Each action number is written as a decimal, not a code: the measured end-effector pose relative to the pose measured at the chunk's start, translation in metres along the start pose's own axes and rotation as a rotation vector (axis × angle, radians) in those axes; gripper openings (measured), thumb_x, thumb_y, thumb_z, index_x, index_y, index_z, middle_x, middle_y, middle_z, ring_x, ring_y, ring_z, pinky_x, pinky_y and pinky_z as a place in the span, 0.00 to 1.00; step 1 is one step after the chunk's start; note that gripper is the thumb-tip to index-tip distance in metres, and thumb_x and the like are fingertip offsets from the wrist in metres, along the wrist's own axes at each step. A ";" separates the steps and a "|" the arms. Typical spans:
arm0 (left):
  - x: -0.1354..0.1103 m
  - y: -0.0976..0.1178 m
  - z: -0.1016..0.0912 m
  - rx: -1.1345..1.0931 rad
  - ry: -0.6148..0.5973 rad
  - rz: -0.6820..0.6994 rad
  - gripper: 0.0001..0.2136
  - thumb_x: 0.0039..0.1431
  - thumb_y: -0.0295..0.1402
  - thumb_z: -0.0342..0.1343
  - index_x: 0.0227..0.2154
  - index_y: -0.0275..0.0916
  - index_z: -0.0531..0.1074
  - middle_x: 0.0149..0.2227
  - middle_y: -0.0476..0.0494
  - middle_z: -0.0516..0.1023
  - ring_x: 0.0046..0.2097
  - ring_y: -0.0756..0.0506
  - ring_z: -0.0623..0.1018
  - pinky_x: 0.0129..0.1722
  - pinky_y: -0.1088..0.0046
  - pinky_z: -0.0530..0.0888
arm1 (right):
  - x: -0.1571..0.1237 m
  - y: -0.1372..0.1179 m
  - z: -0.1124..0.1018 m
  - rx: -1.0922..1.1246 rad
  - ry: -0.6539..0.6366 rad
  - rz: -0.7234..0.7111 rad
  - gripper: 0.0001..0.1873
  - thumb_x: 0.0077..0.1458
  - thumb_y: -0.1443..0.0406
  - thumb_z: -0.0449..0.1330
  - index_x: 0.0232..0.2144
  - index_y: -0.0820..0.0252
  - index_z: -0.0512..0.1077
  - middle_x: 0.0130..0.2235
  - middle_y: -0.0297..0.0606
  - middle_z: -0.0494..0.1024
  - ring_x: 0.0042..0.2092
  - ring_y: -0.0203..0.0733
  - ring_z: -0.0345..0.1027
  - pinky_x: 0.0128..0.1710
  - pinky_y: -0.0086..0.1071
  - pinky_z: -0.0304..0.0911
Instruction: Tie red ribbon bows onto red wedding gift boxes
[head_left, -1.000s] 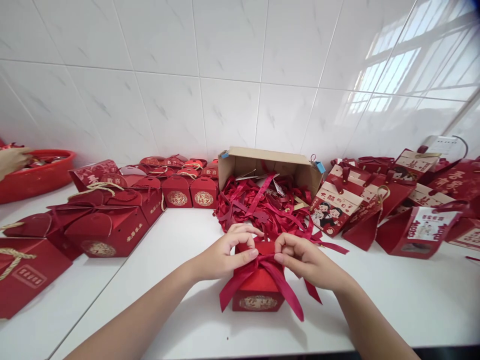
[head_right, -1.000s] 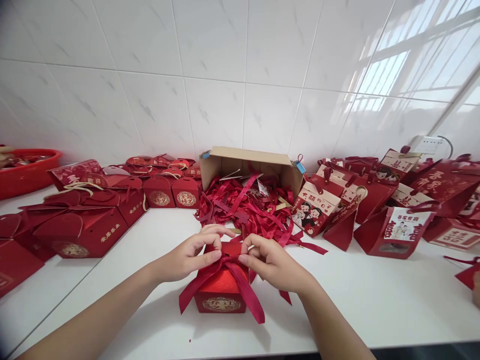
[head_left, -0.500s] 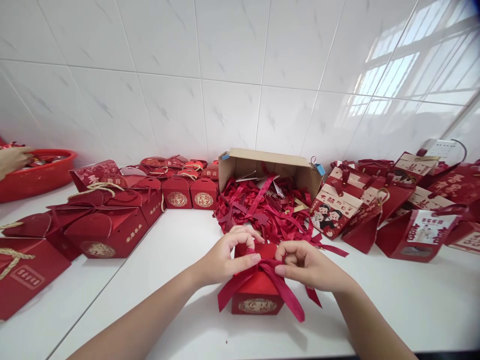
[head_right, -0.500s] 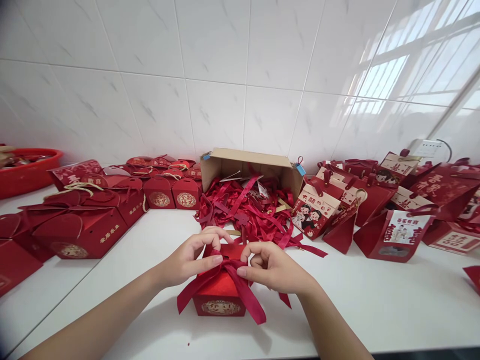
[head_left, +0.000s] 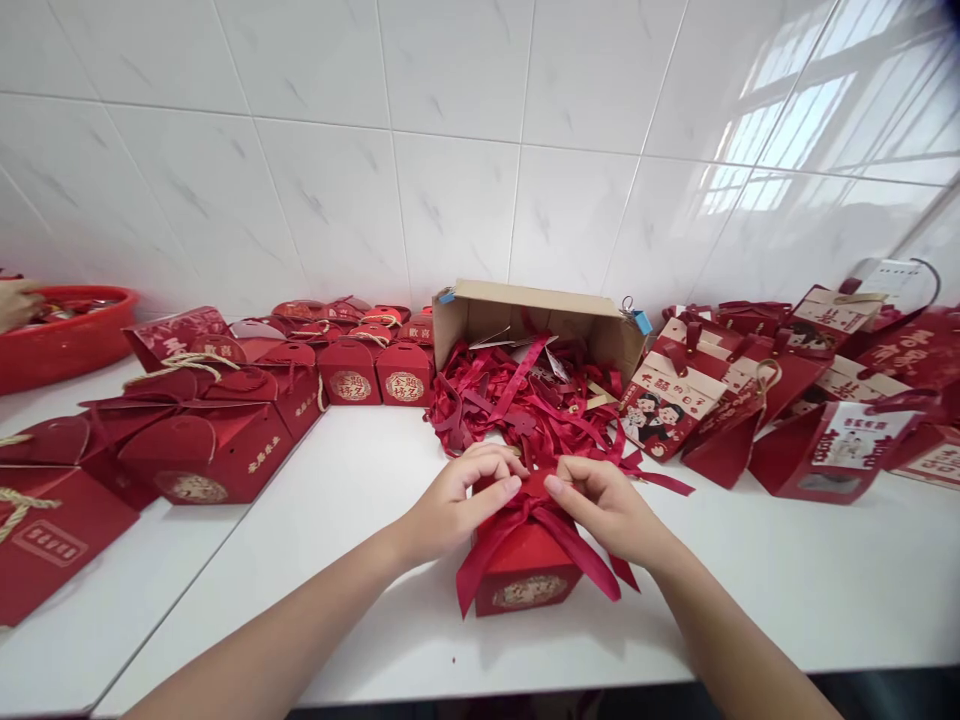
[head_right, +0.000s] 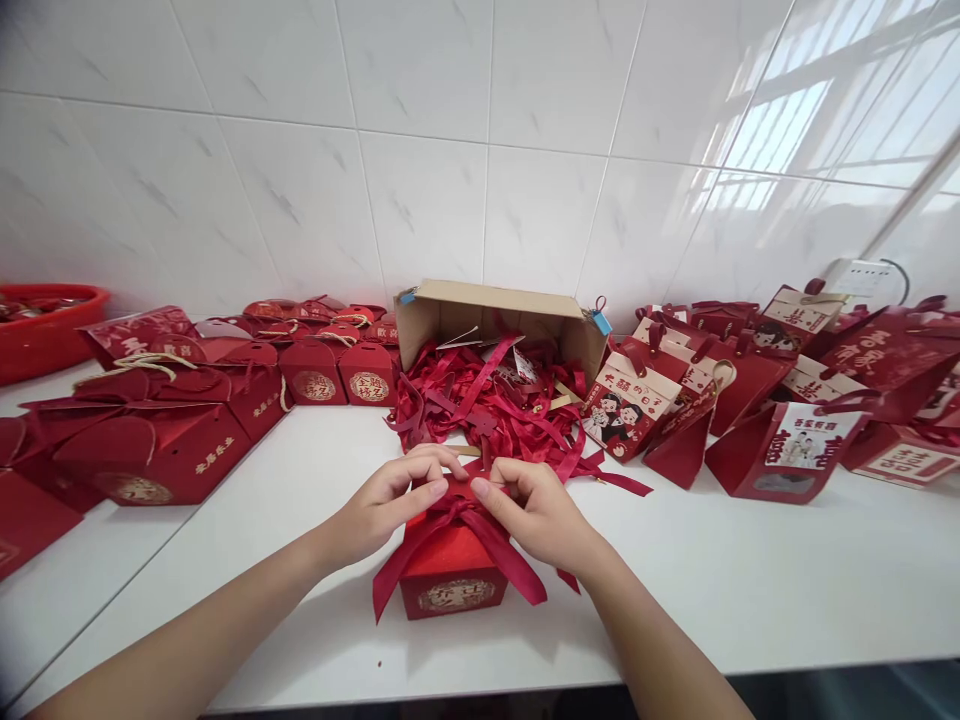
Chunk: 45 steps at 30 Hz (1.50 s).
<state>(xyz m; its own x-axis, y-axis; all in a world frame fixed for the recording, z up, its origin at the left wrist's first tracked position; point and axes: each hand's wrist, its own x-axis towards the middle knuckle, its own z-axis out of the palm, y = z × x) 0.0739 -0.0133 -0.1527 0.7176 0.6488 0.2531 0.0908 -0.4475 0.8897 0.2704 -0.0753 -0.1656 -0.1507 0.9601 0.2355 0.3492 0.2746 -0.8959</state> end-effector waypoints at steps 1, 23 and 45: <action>0.000 0.000 0.001 0.006 0.010 0.008 0.13 0.59 0.35 0.50 0.21 0.39 0.59 0.41 0.40 0.73 0.50 0.42 0.70 0.52 0.65 0.64 | 0.000 0.000 0.002 -0.066 0.047 -0.032 0.22 0.59 0.54 0.53 0.19 0.58 0.54 0.20 0.27 0.55 0.23 0.30 0.47 0.23 0.27 0.46; -0.002 0.000 -0.002 0.062 -0.056 0.084 0.12 0.52 0.33 0.61 0.24 0.38 0.61 0.41 0.42 0.73 0.45 0.45 0.73 0.47 0.68 0.68 | -0.001 -0.001 0.012 -0.150 0.195 -0.110 0.22 0.56 0.59 0.55 0.17 0.57 0.49 0.18 0.25 0.51 0.22 0.30 0.45 0.23 0.27 0.45; 0.001 0.000 -0.002 0.020 0.016 -0.037 0.23 0.48 0.33 0.62 0.15 0.41 0.49 0.28 0.44 0.78 0.45 0.42 0.72 0.47 0.63 0.67 | 0.002 0.004 0.009 -0.081 0.056 -0.084 0.21 0.58 0.58 0.55 0.16 0.59 0.59 0.16 0.28 0.64 0.20 0.30 0.53 0.21 0.25 0.50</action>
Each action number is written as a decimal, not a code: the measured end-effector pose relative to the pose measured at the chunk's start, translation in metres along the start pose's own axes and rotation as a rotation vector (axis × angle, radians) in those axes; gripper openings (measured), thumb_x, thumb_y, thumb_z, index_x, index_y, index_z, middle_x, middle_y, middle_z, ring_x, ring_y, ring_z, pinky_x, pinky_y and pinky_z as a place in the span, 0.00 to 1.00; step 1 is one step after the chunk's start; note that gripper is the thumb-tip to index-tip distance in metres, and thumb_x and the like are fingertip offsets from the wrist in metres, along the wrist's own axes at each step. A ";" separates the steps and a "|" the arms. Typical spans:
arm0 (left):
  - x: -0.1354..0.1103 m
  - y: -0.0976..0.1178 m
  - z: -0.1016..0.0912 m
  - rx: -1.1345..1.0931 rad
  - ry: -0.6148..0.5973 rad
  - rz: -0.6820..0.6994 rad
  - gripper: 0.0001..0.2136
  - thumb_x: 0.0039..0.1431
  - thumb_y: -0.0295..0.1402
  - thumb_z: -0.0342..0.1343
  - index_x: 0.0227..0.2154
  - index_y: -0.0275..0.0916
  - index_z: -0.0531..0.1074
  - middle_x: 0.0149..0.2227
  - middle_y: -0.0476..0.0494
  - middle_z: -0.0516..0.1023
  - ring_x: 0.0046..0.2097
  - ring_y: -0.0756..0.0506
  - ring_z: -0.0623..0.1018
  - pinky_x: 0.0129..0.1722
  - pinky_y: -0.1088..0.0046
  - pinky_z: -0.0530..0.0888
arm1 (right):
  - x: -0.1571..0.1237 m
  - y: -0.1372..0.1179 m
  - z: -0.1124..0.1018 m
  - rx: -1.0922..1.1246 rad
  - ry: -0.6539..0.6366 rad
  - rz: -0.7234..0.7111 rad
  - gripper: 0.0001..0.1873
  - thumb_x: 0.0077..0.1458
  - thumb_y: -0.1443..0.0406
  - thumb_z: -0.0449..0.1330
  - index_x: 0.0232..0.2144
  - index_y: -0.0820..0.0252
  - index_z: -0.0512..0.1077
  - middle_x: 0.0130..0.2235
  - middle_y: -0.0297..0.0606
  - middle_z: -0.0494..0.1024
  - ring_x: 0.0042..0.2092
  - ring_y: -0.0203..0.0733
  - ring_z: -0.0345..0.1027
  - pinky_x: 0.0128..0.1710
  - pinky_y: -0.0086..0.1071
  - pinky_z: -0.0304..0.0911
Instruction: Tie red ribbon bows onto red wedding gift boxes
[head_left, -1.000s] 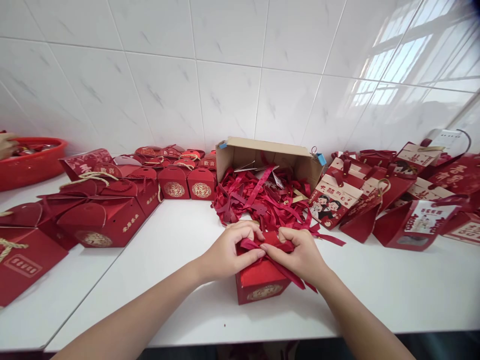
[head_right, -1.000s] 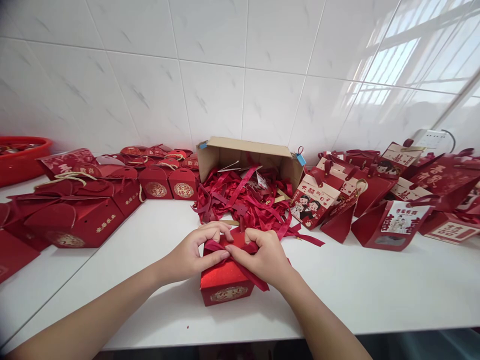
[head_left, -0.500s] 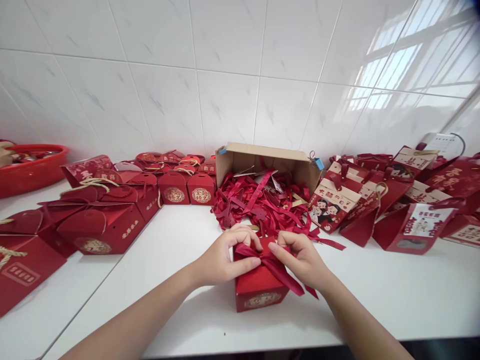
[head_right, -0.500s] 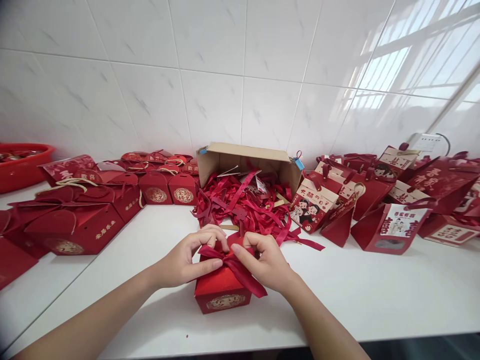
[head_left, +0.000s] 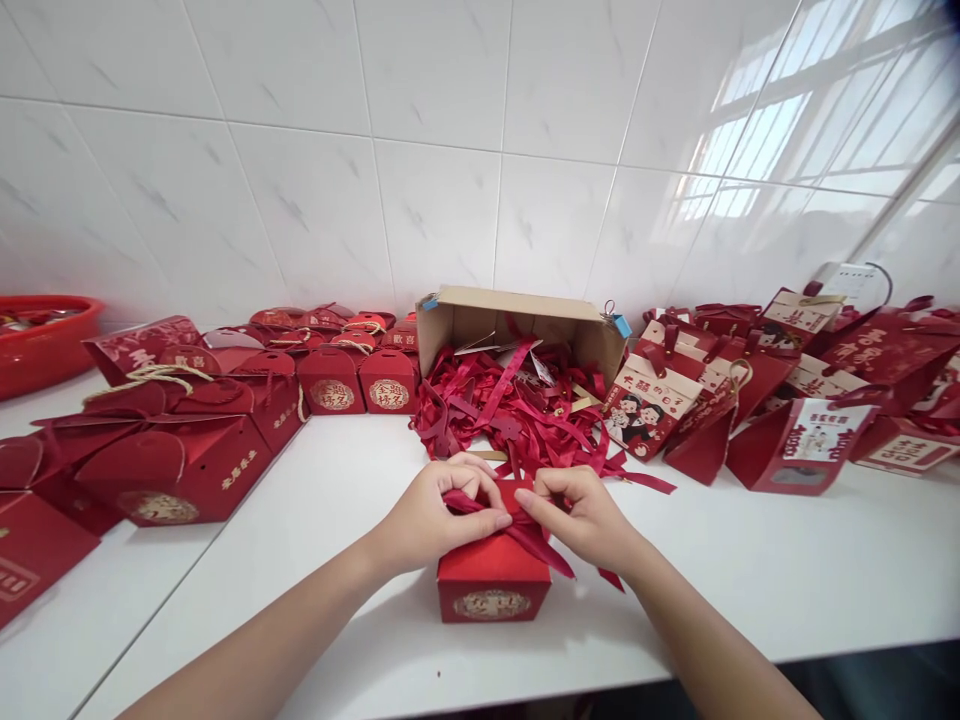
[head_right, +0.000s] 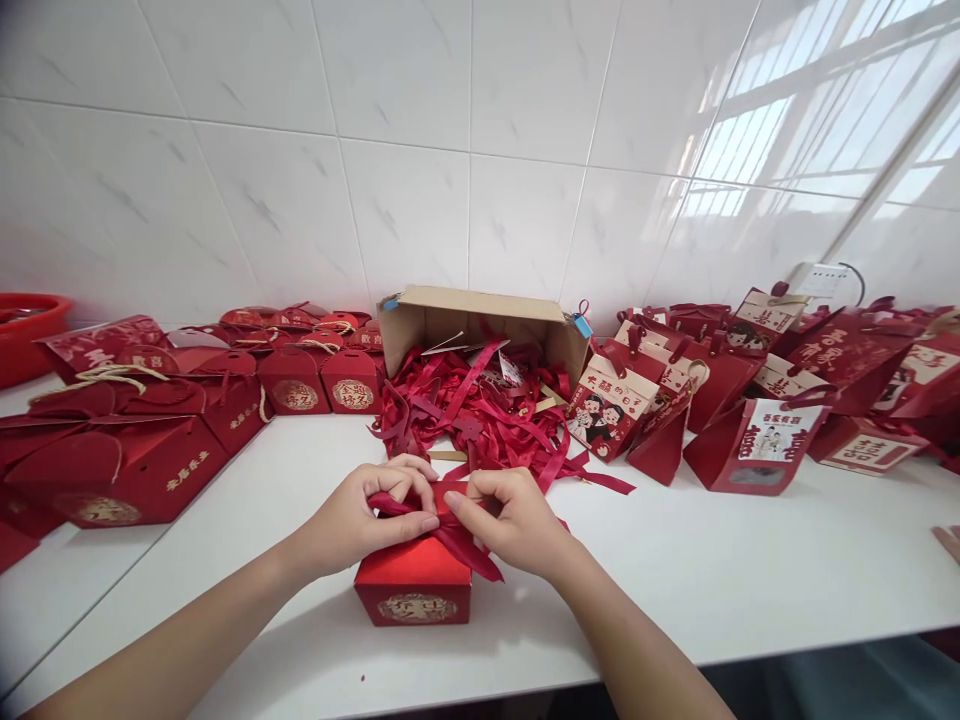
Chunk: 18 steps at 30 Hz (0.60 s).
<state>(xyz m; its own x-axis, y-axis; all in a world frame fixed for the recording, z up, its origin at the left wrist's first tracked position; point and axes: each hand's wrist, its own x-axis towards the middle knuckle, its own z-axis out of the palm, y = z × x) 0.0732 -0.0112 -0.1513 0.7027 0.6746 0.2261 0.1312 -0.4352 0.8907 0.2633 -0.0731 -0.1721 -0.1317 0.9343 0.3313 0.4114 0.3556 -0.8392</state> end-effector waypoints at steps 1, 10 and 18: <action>0.000 -0.001 0.000 -0.002 -0.003 -0.010 0.23 0.47 0.34 0.63 0.14 0.41 0.49 0.28 0.44 0.78 0.45 0.42 0.72 0.47 0.63 0.67 | 0.000 0.000 0.000 -0.016 0.006 -0.004 0.21 0.58 0.58 0.55 0.16 0.59 0.59 0.16 0.28 0.63 0.20 0.30 0.53 0.21 0.25 0.49; 0.002 -0.004 -0.002 -0.007 -0.026 -0.006 0.19 0.45 0.32 0.64 0.13 0.41 0.56 0.28 0.44 0.78 0.47 0.41 0.72 0.48 0.62 0.67 | 0.002 0.006 -0.004 -0.091 0.071 -0.041 0.22 0.58 0.58 0.54 0.15 0.59 0.56 0.15 0.27 0.58 0.20 0.29 0.48 0.21 0.27 0.45; 0.002 -0.006 -0.002 -0.020 -0.049 0.020 0.23 0.45 0.31 0.63 0.14 0.41 0.50 0.26 0.46 0.78 0.47 0.41 0.71 0.48 0.61 0.67 | 0.004 0.009 -0.004 -0.143 0.090 -0.081 0.25 0.59 0.59 0.52 0.15 0.58 0.50 0.16 0.26 0.51 0.20 0.29 0.43 0.21 0.28 0.41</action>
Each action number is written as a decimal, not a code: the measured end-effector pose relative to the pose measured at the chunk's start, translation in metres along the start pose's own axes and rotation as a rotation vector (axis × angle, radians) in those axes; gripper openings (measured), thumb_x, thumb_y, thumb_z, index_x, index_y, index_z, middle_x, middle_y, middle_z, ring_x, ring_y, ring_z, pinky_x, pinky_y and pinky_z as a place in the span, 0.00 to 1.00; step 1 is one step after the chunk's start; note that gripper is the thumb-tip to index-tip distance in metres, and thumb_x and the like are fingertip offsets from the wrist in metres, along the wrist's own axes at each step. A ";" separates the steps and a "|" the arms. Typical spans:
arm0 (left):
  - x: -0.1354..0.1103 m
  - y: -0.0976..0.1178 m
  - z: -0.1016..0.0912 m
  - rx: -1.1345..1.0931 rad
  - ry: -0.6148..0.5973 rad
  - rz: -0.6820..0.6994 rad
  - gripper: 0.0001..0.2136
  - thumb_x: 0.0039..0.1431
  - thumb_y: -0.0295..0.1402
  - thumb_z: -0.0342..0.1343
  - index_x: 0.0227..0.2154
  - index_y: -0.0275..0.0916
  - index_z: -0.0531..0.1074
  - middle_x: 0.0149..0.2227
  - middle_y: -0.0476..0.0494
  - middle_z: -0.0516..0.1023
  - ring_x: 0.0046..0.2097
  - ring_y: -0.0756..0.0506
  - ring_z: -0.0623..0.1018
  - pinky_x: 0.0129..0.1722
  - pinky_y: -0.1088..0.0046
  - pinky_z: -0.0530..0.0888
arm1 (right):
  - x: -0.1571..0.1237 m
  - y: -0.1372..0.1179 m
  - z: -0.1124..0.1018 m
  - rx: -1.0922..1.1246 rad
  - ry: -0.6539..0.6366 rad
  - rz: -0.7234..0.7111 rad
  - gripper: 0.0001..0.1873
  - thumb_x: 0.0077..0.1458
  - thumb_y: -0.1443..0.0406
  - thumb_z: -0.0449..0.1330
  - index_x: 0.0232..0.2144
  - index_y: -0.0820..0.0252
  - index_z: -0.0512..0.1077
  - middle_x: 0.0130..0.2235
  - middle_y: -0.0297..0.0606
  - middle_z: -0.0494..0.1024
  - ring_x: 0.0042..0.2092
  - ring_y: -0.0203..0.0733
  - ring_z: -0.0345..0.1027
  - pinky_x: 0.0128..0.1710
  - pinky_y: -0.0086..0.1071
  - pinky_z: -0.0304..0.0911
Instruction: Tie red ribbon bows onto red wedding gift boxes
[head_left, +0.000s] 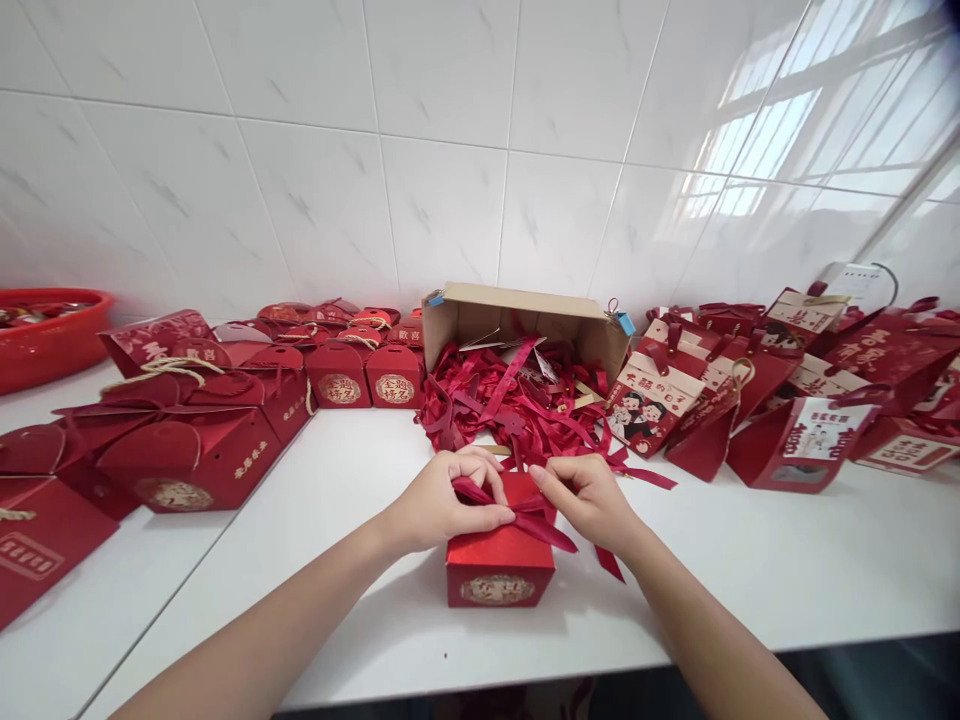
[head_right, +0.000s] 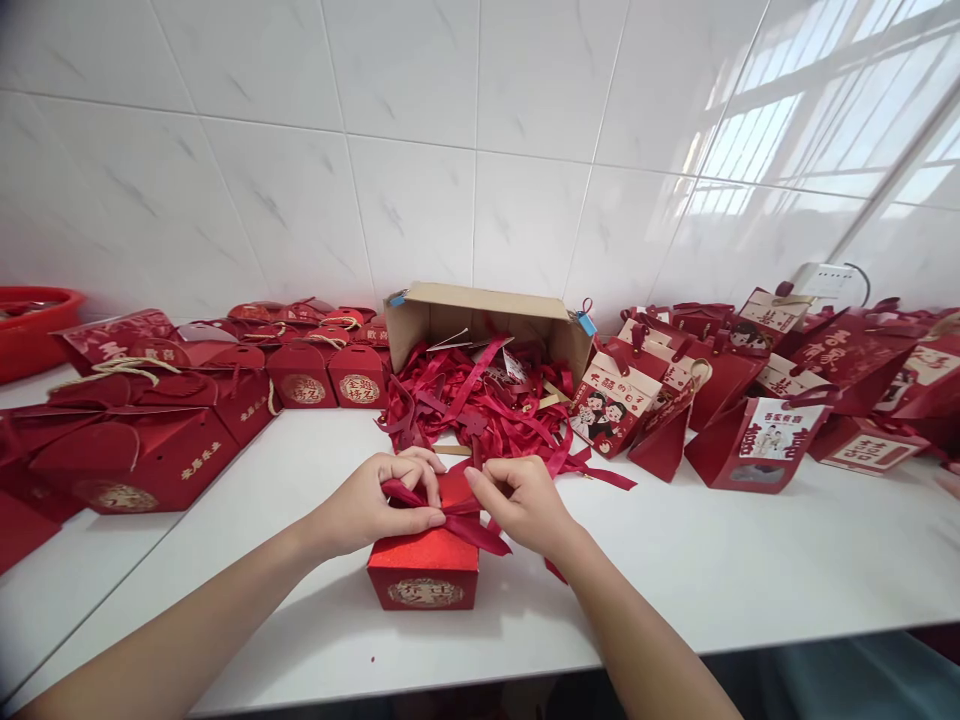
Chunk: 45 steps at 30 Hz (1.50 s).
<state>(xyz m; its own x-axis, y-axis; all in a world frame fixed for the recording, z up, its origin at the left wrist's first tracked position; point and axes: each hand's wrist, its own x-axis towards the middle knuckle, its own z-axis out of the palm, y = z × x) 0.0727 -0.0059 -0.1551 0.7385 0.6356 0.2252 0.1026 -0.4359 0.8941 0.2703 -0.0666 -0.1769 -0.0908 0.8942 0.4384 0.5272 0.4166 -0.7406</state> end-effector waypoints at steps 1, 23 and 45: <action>0.000 0.000 0.000 -0.001 -0.001 0.008 0.23 0.45 0.31 0.63 0.14 0.41 0.49 0.26 0.46 0.77 0.47 0.41 0.72 0.48 0.61 0.67 | 0.000 0.000 0.000 -0.004 -0.004 0.000 0.25 0.59 0.59 0.52 0.15 0.58 0.50 0.16 0.26 0.51 0.20 0.29 0.43 0.21 0.28 0.41; -0.002 -0.002 -0.003 -0.119 0.097 0.096 0.19 0.55 0.42 0.56 0.16 0.38 0.60 0.33 0.42 0.76 0.34 0.47 0.72 0.38 0.68 0.68 | -0.006 -0.035 -0.012 -0.040 0.045 0.067 0.21 0.58 0.56 0.54 0.17 0.59 0.59 0.18 0.28 0.60 0.22 0.32 0.51 0.23 0.28 0.49; 0.021 -0.063 -0.023 -0.293 0.471 0.027 0.23 0.61 0.51 0.43 0.24 0.37 0.70 0.26 0.44 0.74 0.30 0.47 0.72 0.31 0.71 0.67 | 0.012 -0.084 0.000 -0.777 -0.246 -0.190 0.06 0.52 0.62 0.63 0.28 0.55 0.80 0.47 0.42 0.72 0.50 0.50 0.60 0.49 0.47 0.62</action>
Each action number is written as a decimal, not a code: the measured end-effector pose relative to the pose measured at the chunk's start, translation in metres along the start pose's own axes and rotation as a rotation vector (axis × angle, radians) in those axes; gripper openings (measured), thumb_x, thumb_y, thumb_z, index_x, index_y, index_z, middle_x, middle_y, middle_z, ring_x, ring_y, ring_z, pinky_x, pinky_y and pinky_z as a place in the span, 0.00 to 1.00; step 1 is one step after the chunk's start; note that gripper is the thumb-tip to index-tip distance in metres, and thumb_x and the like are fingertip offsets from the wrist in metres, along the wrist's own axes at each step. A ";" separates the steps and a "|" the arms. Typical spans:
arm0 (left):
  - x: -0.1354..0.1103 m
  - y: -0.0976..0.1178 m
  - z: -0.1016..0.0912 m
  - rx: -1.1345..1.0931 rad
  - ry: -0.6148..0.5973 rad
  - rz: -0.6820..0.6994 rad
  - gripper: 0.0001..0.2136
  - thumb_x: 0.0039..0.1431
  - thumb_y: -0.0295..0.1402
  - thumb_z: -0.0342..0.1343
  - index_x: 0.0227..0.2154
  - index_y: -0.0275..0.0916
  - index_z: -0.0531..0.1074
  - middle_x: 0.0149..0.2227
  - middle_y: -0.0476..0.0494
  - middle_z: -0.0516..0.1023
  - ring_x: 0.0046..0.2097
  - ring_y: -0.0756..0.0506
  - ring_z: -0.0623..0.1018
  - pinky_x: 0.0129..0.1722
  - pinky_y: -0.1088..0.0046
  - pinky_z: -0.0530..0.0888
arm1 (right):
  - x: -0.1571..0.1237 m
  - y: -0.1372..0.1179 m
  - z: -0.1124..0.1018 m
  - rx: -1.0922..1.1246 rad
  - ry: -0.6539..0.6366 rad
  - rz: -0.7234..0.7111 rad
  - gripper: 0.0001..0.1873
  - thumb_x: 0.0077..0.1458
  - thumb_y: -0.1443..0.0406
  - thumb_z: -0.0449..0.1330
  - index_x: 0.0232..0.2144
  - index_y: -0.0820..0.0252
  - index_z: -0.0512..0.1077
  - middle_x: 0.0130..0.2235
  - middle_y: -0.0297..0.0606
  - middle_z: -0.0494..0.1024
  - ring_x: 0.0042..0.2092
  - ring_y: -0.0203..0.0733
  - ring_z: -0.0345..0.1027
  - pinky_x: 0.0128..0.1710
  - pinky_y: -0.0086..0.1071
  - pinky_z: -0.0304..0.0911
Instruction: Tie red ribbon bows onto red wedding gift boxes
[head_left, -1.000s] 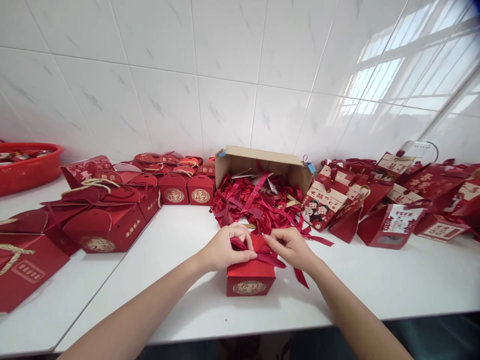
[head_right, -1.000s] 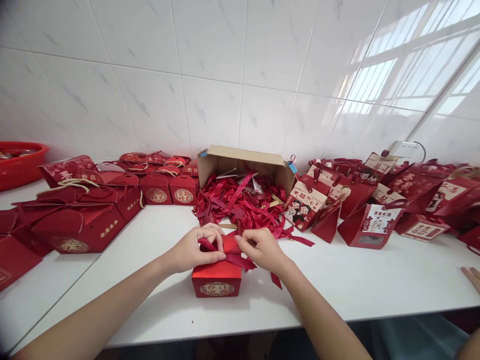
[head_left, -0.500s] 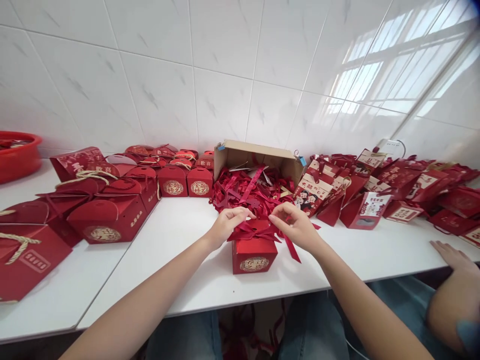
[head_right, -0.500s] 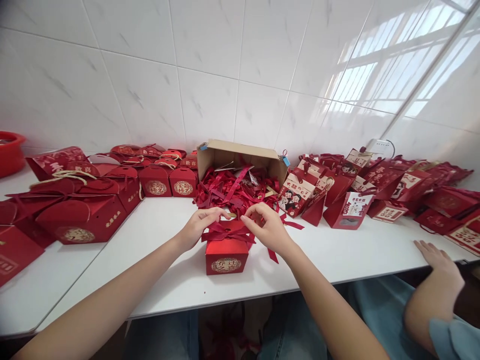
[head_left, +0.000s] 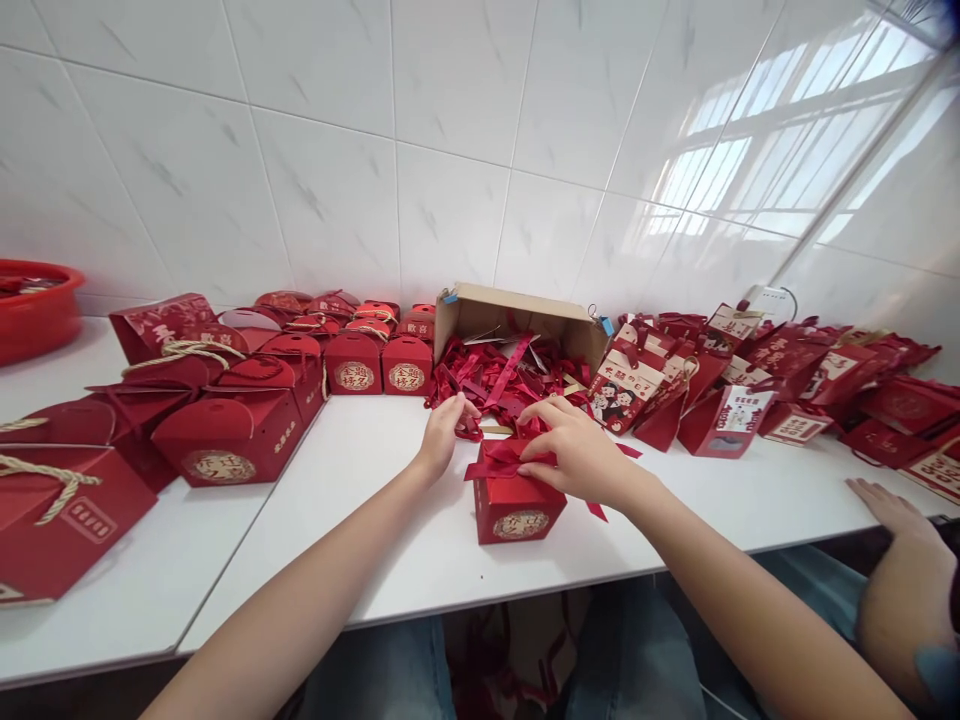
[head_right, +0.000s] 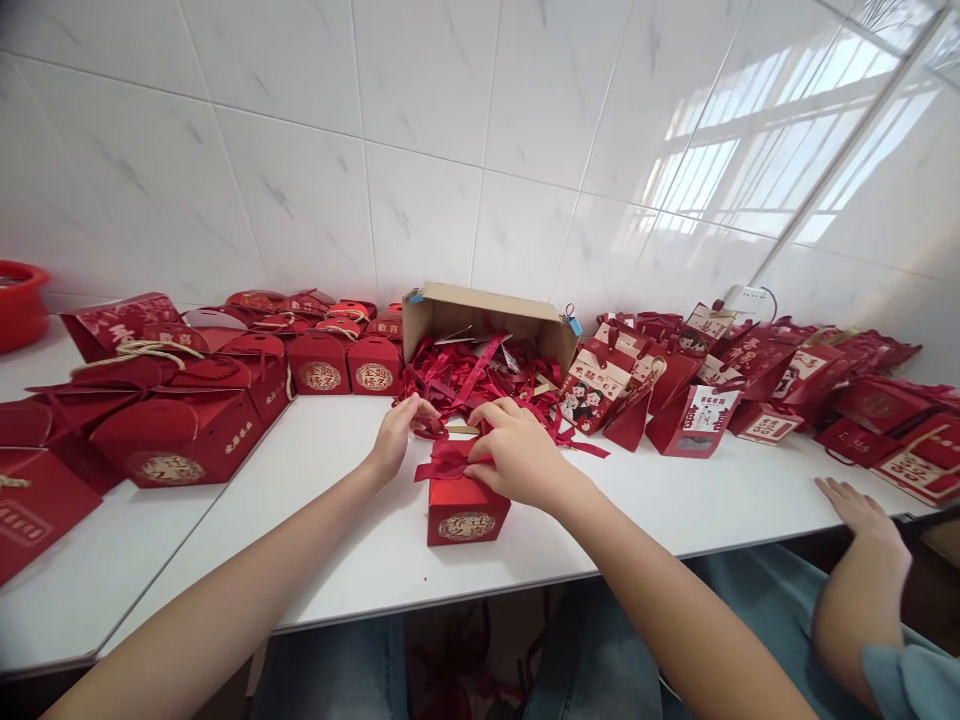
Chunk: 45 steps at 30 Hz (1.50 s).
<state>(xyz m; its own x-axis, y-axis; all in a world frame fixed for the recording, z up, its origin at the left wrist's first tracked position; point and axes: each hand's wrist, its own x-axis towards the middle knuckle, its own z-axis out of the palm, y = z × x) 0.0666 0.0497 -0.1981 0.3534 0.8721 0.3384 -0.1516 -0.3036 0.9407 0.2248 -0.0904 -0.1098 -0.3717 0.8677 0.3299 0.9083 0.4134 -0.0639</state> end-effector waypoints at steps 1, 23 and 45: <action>0.002 -0.002 -0.002 0.012 0.003 0.001 0.23 0.61 0.51 0.42 0.24 0.37 0.70 0.26 0.44 0.74 0.30 0.47 0.73 0.31 0.71 0.67 | 0.000 -0.001 0.000 -0.007 -0.001 0.005 0.06 0.53 0.63 0.63 0.28 0.55 0.80 0.47 0.42 0.72 0.50 0.50 0.60 0.49 0.47 0.62; 0.006 -0.026 -0.009 0.448 -0.094 0.084 0.11 0.61 0.44 0.44 0.37 0.42 0.62 0.23 0.52 0.72 0.29 0.46 0.74 0.34 0.70 0.68 | -0.031 0.043 -0.070 0.113 0.076 0.332 0.06 0.49 0.63 0.63 0.25 0.57 0.79 0.46 0.43 0.74 0.49 0.49 0.68 0.50 0.43 0.62; 0.006 -0.029 -0.007 0.524 -0.057 0.085 0.07 0.58 0.40 0.48 0.34 0.43 0.63 0.21 0.54 0.71 0.24 0.48 0.71 0.28 0.73 0.64 | -0.074 0.050 -0.136 -0.188 0.835 0.549 0.03 0.48 0.63 0.66 0.26 0.57 0.77 0.41 0.40 0.78 0.44 0.46 0.72 0.45 0.42 0.66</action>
<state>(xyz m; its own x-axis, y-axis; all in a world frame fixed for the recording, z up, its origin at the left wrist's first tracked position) 0.0661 0.0663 -0.2232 0.4121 0.8182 0.4009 0.2943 -0.5359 0.7913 0.3242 -0.1717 -0.0095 0.2934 0.4248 0.8564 0.9553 -0.0972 -0.2791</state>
